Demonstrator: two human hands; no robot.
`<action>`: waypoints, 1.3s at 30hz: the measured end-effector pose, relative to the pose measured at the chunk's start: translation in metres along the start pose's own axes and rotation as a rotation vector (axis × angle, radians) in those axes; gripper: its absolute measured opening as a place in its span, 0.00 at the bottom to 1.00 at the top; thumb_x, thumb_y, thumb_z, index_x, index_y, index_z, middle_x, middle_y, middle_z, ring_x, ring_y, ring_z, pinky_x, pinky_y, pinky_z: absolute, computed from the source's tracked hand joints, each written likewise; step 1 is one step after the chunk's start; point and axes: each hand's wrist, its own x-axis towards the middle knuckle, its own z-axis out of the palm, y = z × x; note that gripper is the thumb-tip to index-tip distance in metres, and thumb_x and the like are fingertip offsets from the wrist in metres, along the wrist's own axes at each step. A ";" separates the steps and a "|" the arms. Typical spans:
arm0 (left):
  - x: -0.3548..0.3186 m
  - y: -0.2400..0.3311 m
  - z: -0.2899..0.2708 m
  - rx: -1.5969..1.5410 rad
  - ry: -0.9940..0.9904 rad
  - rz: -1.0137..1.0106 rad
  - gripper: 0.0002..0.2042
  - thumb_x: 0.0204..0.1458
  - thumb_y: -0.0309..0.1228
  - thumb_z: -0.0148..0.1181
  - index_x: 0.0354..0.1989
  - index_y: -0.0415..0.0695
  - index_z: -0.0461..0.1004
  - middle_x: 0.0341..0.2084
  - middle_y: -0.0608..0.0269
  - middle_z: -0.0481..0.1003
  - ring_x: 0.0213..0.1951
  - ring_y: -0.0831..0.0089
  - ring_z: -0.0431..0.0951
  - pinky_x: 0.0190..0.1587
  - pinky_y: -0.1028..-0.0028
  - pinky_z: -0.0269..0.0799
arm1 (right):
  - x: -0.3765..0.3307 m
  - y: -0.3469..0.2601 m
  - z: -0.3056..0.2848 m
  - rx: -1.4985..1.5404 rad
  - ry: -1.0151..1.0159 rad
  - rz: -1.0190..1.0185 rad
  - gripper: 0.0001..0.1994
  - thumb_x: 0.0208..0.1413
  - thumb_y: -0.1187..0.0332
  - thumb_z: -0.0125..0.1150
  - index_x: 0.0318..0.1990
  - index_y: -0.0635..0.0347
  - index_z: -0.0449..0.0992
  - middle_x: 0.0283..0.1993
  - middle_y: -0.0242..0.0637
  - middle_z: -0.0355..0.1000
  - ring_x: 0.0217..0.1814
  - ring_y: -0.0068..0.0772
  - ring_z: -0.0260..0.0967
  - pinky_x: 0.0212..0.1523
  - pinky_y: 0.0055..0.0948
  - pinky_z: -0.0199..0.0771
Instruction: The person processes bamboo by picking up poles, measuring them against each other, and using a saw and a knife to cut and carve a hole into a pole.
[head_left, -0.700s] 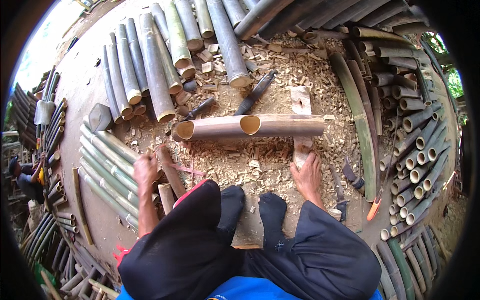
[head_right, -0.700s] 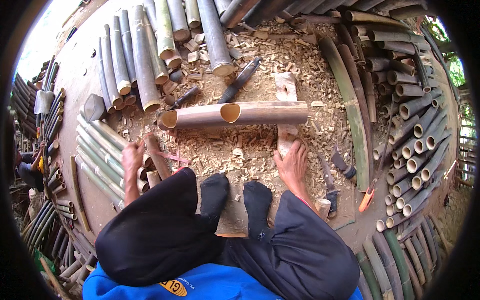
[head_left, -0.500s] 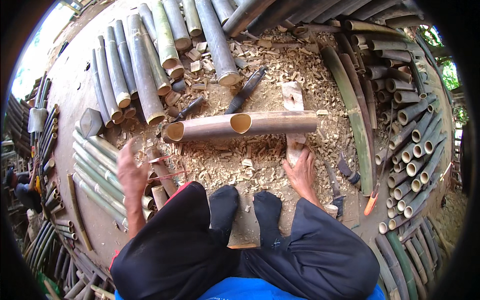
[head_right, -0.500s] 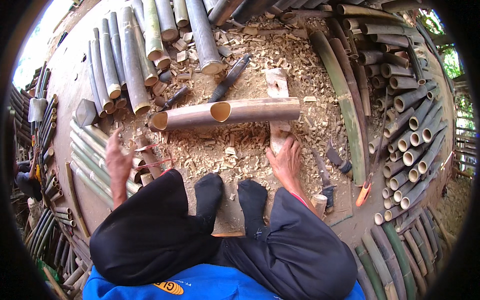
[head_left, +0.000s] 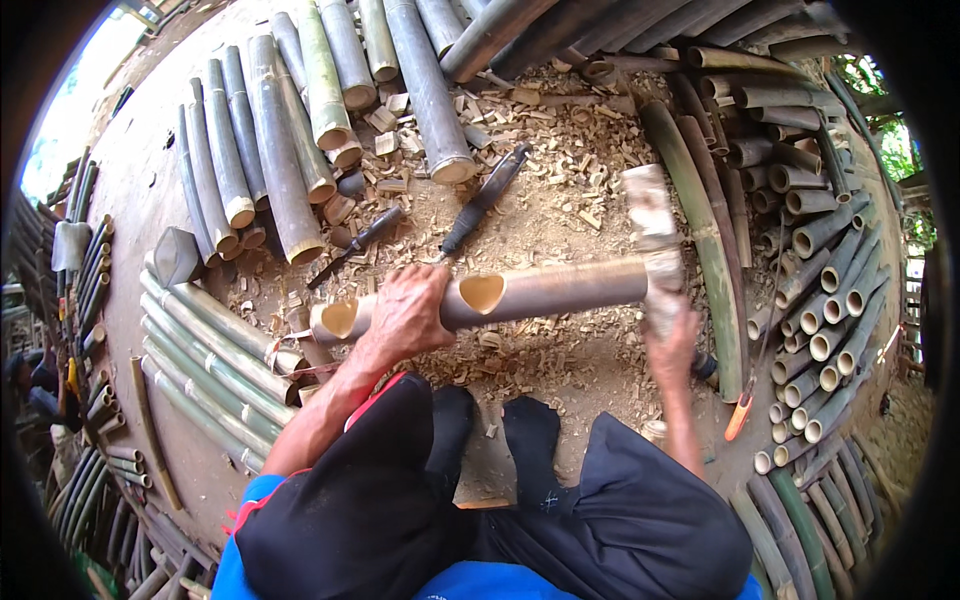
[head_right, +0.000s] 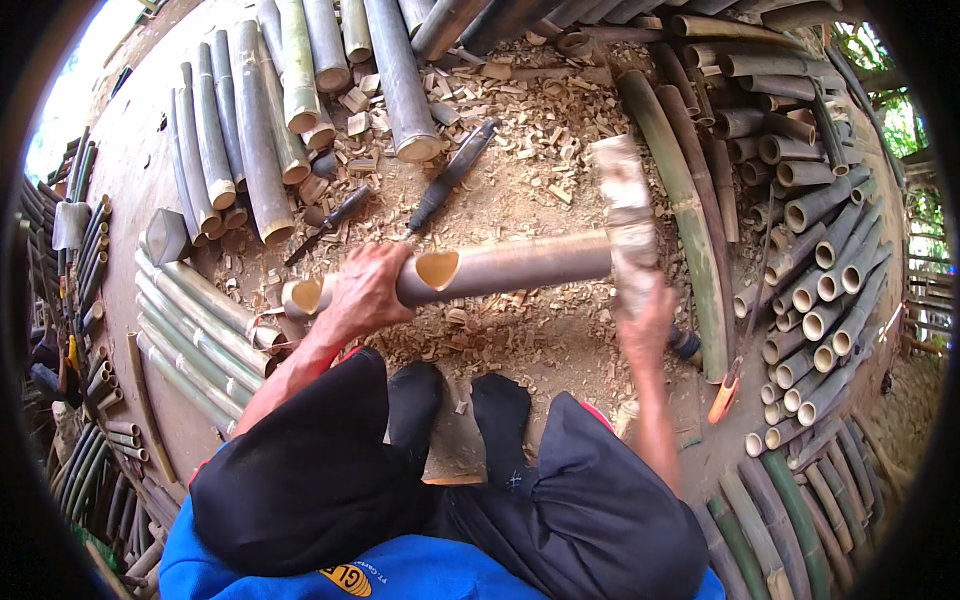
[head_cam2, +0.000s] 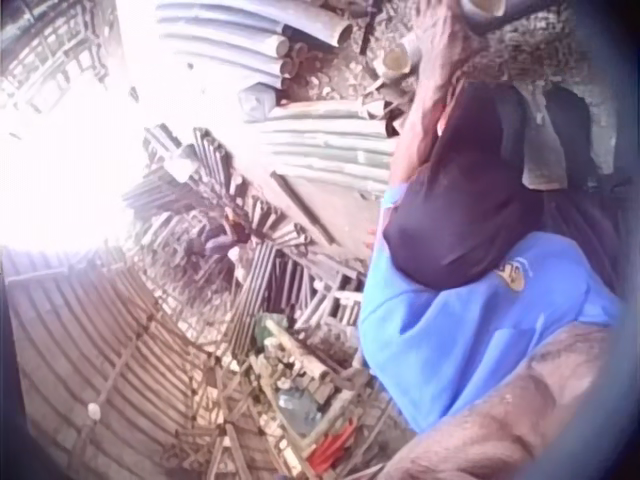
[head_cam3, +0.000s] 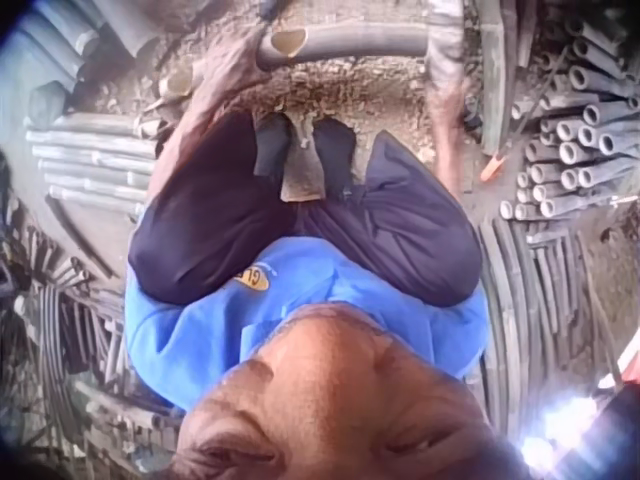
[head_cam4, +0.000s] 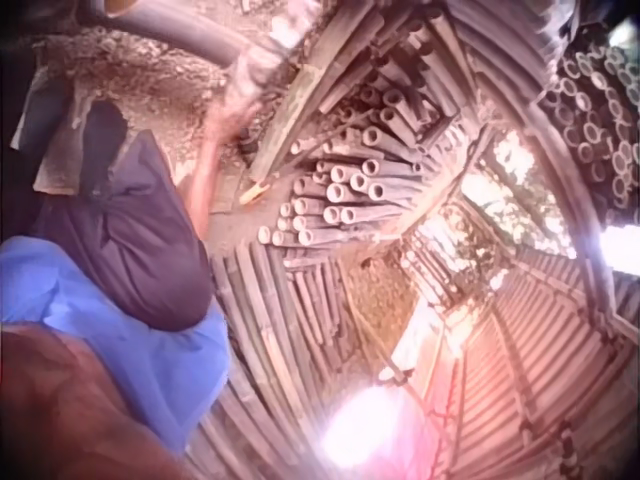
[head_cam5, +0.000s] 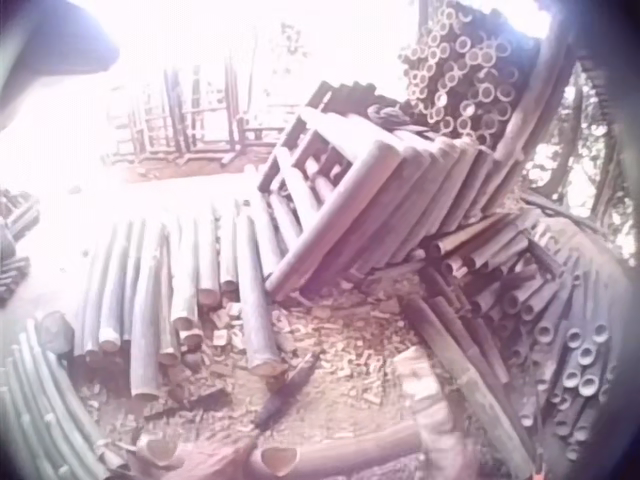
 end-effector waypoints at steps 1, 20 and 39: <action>-0.003 -0.001 0.005 -0.031 -0.102 -0.019 0.31 0.30 0.39 0.73 0.47 0.42 0.73 0.40 0.52 0.77 0.49 0.53 0.75 0.55 0.58 0.67 | 0.018 0.005 -0.021 -0.046 -0.018 0.009 0.41 0.55 0.53 0.69 0.71 0.64 0.57 0.51 0.46 0.61 0.51 0.43 0.65 0.52 0.46 0.72; 0.223 -0.085 -0.047 -0.934 0.321 -0.673 0.42 0.39 0.49 0.78 0.54 0.25 0.72 0.55 0.41 0.74 0.56 0.56 0.76 0.55 0.62 0.72 | 0.116 0.014 -0.069 -0.063 0.113 0.198 0.41 0.58 0.47 0.67 0.72 0.60 0.60 0.57 0.48 0.63 0.61 0.45 0.66 0.58 0.50 0.75; -0.005 0.014 -0.007 -1.619 0.214 -0.041 0.43 0.46 0.50 0.67 0.65 0.30 0.62 0.46 0.48 0.78 0.47 0.62 0.82 0.44 0.62 0.82 | 0.041 -0.023 -0.060 0.105 0.140 0.329 0.35 0.64 0.46 0.59 0.70 0.60 0.64 0.63 0.54 0.67 0.64 0.48 0.67 0.62 0.53 0.68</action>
